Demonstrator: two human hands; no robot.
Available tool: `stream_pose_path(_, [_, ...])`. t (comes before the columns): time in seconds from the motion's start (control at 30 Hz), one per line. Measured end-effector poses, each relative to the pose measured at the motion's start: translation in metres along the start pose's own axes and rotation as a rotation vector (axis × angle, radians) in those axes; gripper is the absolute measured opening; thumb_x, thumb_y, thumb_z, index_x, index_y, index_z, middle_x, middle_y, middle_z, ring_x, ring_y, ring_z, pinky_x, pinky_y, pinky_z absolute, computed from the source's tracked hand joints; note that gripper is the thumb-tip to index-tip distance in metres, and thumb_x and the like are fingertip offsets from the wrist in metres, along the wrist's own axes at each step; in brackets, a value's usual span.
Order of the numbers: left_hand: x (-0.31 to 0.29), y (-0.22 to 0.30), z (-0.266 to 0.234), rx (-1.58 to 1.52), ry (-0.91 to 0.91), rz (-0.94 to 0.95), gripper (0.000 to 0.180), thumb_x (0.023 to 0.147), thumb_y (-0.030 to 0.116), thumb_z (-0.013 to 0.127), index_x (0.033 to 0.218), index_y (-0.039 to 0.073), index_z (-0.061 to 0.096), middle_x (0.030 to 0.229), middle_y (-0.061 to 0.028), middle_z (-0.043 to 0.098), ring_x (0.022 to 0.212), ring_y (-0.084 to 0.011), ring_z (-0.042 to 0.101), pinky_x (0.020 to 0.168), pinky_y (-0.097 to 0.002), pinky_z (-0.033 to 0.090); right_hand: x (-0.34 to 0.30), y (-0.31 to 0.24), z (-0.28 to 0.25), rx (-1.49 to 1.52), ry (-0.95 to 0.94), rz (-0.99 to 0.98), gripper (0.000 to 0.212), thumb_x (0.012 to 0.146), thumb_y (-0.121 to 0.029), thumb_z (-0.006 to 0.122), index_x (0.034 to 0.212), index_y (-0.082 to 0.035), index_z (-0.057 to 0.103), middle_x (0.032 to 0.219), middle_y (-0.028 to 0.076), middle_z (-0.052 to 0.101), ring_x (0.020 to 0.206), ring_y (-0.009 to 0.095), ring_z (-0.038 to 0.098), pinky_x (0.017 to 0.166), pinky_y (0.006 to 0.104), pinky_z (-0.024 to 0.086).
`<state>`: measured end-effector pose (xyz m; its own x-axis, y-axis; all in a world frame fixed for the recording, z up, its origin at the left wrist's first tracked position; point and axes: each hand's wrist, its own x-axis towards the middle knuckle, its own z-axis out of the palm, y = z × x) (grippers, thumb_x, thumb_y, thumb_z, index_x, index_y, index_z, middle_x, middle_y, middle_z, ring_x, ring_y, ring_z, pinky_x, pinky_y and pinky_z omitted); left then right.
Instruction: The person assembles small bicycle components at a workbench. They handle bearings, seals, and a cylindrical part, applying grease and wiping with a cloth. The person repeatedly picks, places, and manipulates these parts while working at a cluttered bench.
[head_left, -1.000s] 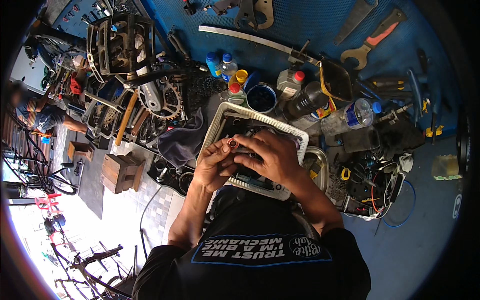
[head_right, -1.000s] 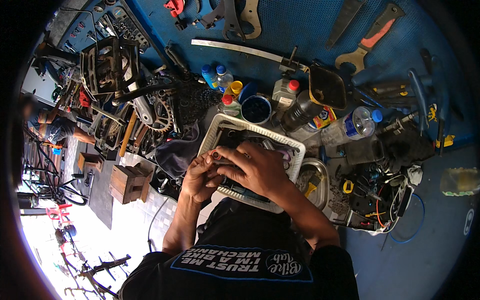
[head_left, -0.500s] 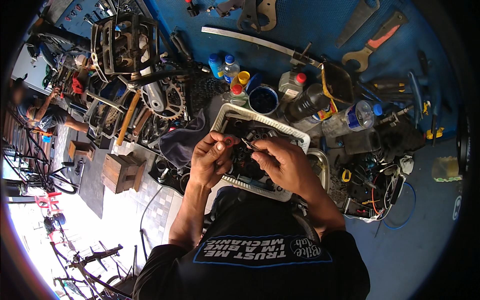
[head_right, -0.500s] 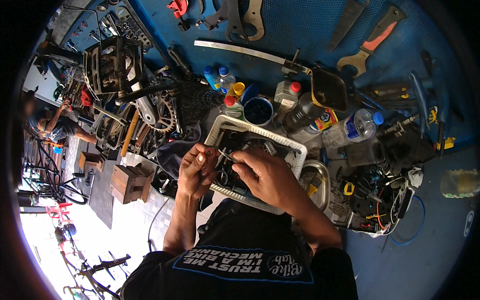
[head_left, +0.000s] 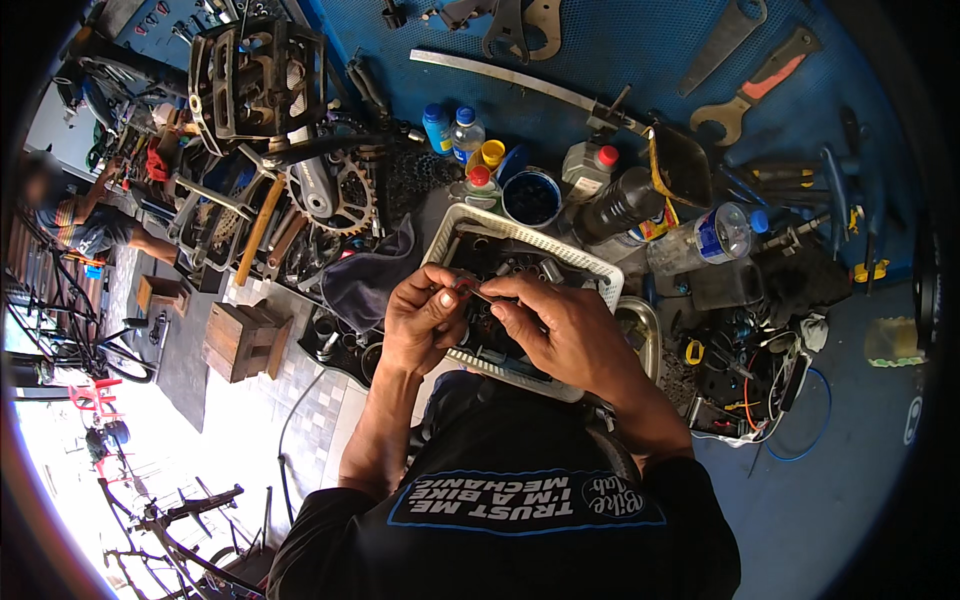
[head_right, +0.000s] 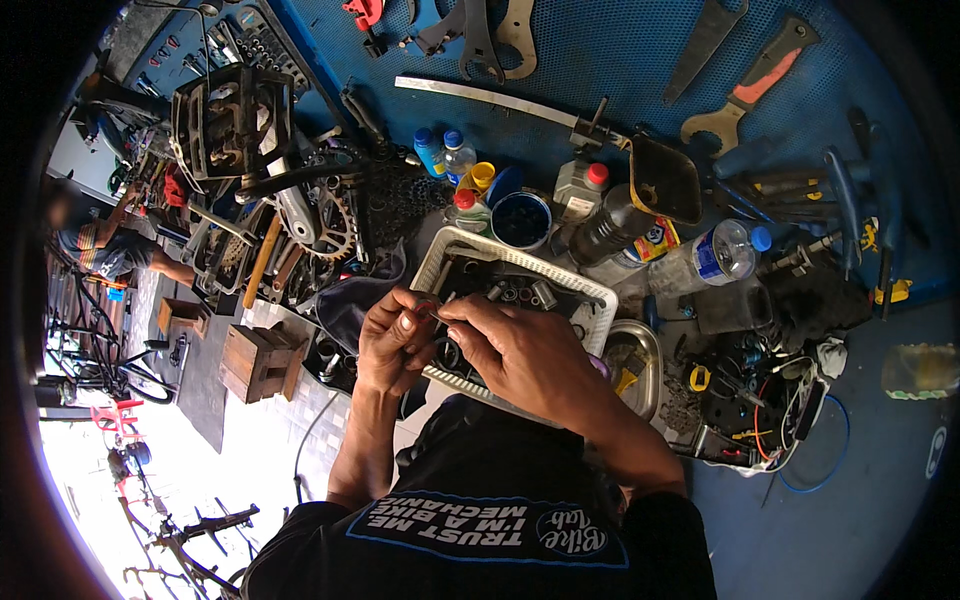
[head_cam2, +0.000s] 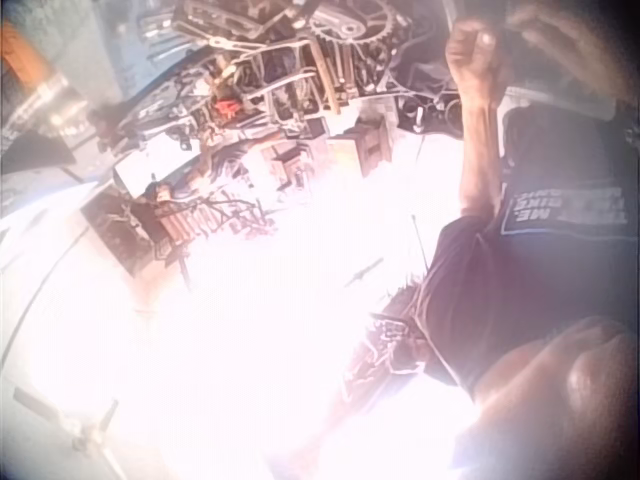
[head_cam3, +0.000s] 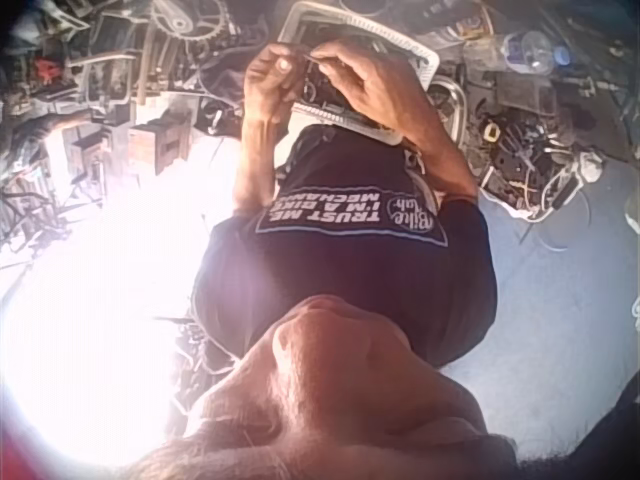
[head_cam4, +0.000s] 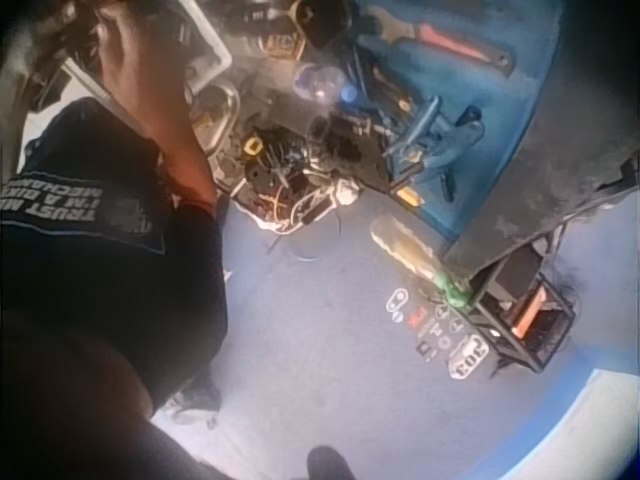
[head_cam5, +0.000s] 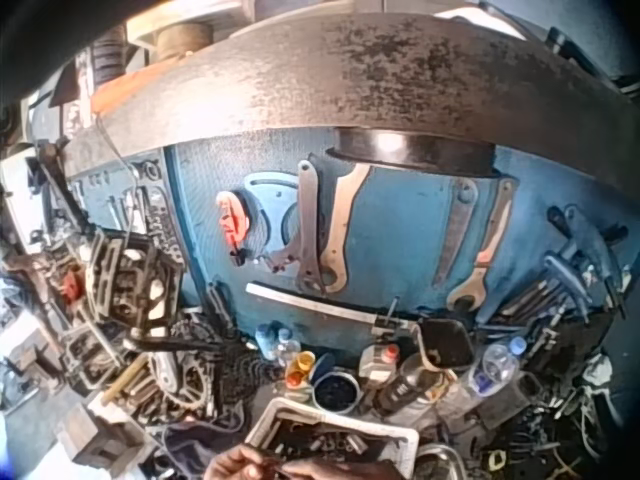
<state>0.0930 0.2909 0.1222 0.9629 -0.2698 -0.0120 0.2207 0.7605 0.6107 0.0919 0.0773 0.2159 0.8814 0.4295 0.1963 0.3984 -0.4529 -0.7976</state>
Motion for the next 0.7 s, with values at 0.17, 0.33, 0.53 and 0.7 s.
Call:
stream_pose_path(0.17, [-0.0008,-0.0003,-0.0017,0.046,-0.003,0.013,0.016,0.099,0.011,0.073,0.11,0.002,0.066,0.098,-0.0069,0.07,0.058,-0.0037,0.045,0.044,-0.0195,0.034,0.001,-0.001,0.0007,-0.019,-0.018,0.012,0.022,0.102,-0.015,0.067,0.123,-0.009,0.069,0.102,0.011,0.077,0.086,0.029,0.077,0.071,0.0373,0.059])
stream_pose_path(0.33, [-0.001,0.0004,-0.0007,0.065,0.01,0.015,0.017,0.099,0.011,0.074,0.11,0.001,0.067,0.098,-0.0069,0.071,0.057,-0.0036,0.044,0.044,-0.0198,0.034,0.0012,-0.0034,-0.0006,-0.039,-0.03,0.025,0.021,0.102,-0.016,0.067,0.123,-0.01,0.07,0.102,0.011,0.077,0.086,0.029,0.076,0.07,0.038,0.058])
stream_pose_path(0.53, [-0.0001,0.0013,0.0024,0.096,0.029,0.02,0.018,0.098,0.01,0.075,0.111,0.0,0.066,0.094,-0.0064,0.07,0.056,-0.0034,0.043,0.044,-0.0203,0.033,0.0011,-0.0036,-0.0011,-0.068,-0.03,0.032,0.02,0.102,-0.017,0.068,0.121,-0.01,0.07,0.101,0.011,0.076,0.085,0.031,0.076,0.07,0.0395,0.058])
stream_pose_path(0.7, [0.0003,0.002,-0.0026,0.178,0.017,0.016,0.018,0.098,0.01,0.074,0.111,0.0,0.066,0.092,-0.0063,0.069,0.053,-0.0036,0.041,0.044,-0.0215,0.032,0.0019,-0.004,-0.006,-0.104,-0.066,0.042,0.02,0.101,-0.017,0.068,0.12,-0.011,0.07,0.1,0.011,0.076,0.085,0.031,0.075,0.07,0.0404,0.058])
